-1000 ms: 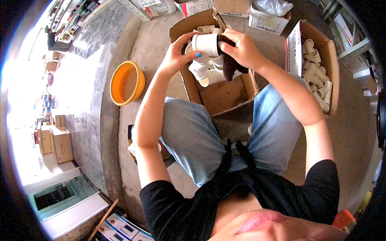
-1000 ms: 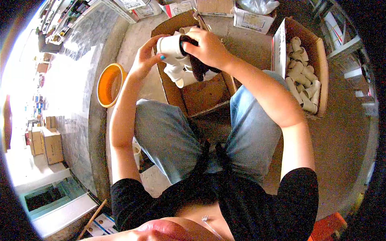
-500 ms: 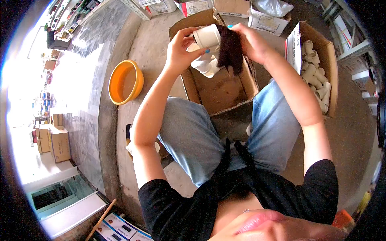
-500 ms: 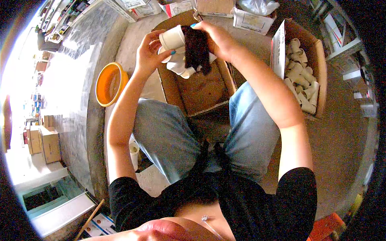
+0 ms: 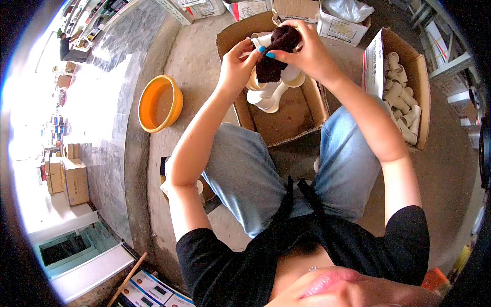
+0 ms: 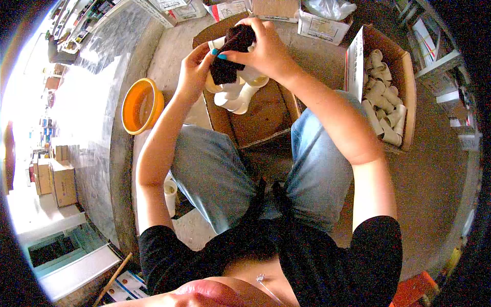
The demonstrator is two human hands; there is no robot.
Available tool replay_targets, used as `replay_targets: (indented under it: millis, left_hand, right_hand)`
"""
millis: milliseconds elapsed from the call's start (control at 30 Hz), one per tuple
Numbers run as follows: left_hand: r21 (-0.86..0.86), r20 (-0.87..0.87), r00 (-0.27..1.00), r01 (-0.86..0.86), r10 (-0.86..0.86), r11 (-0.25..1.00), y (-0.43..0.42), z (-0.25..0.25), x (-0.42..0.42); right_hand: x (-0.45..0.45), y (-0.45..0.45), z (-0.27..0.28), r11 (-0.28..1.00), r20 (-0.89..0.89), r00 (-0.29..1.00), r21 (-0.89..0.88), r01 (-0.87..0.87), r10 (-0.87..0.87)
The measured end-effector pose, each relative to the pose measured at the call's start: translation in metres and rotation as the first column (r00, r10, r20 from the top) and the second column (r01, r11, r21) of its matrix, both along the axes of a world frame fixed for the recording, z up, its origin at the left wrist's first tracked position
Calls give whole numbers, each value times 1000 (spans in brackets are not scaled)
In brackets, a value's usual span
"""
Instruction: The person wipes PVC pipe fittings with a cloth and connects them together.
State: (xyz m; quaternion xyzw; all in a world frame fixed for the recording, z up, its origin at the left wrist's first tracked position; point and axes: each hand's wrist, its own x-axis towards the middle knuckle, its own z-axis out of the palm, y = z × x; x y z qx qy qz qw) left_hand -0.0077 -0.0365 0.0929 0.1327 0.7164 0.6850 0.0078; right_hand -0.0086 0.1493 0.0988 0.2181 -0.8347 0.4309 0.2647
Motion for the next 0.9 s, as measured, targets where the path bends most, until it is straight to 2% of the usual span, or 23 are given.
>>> replay_targets:
  millis: [33, 100, 133, 233, 267, 367, 433, 500, 533, 567, 633, 667, 767, 900]
  left_hand:
    - [1, 14, 1000, 22, -22, 1000, 0, 3, 3]
    - [190, 113, 989, 69, -92, 979, 1, -2, -1]
    - [282, 157, 979, 85, -133, 956, 1, -5, -2]
    - [310, 33, 966, 236, -258, 921, 7, -5, 5]
    - [54, 21, 979, 202, -203, 978, 10, -3, 7]
    - [-176, -141, 989, 12, -37, 984, 23, -22, 2]
    - [-137, -166, 985, -78, 54, 988, 25, -19, 1]
    - [69, 7, 995, -103, 102, 992, 24, -8, 1]
    - [113, 18, 992, -124, 123, 986, 24, 2, 5]
    - [225, 129, 983, -160, 133, 961, 22, -1, 2]
    - [230, 217, 959, -230, 181, 946, 15, -4, -3]
    - [268, 229, 953, -259, 200, 928, 15, -8, -4]
    - [318, 270, 940, -291, 208, 903, 15, -9, -4]
    - [313, 249, 952, -255, 180, 915, 15, -3, -2]
  right_hand:
    - [-1, -2, -2, 996, 63, 997, -76, -49, 54]
    - [-2, -7, -6, 963, 173, 970, -236, -129, 173]
    - [-1, -7, -5, 955, 257, 948, -276, -112, 186]
    - [-4, -8, -1, 976, 351, 934, -216, 8, 70]
    - [-4, -8, -1, 986, 375, 926, -164, 30, 34]
    - [-3, -11, -12, 939, 341, 910, -320, -125, 237]
    - [-1, -10, -10, 884, 307, 879, -412, -222, 364]
    - [2, -8, -6, 810, 261, 836, -497, -312, 483]
    - [5, -7, -1, 793, 250, 807, -478, -378, 535]
    - [5, -5, -2, 789, 280, 777, -459, -408, 564]
    - [3, -2, -6, 775, 340, 711, -427, -467, 616]
    - [0, -2, -16, 849, 427, 751, -402, -342, 504]
    - [5, 1, 13, 907, 674, 617, -215, -362, 406]
    - [6, -6, 3, 903, 602, 673, -280, -325, 429]
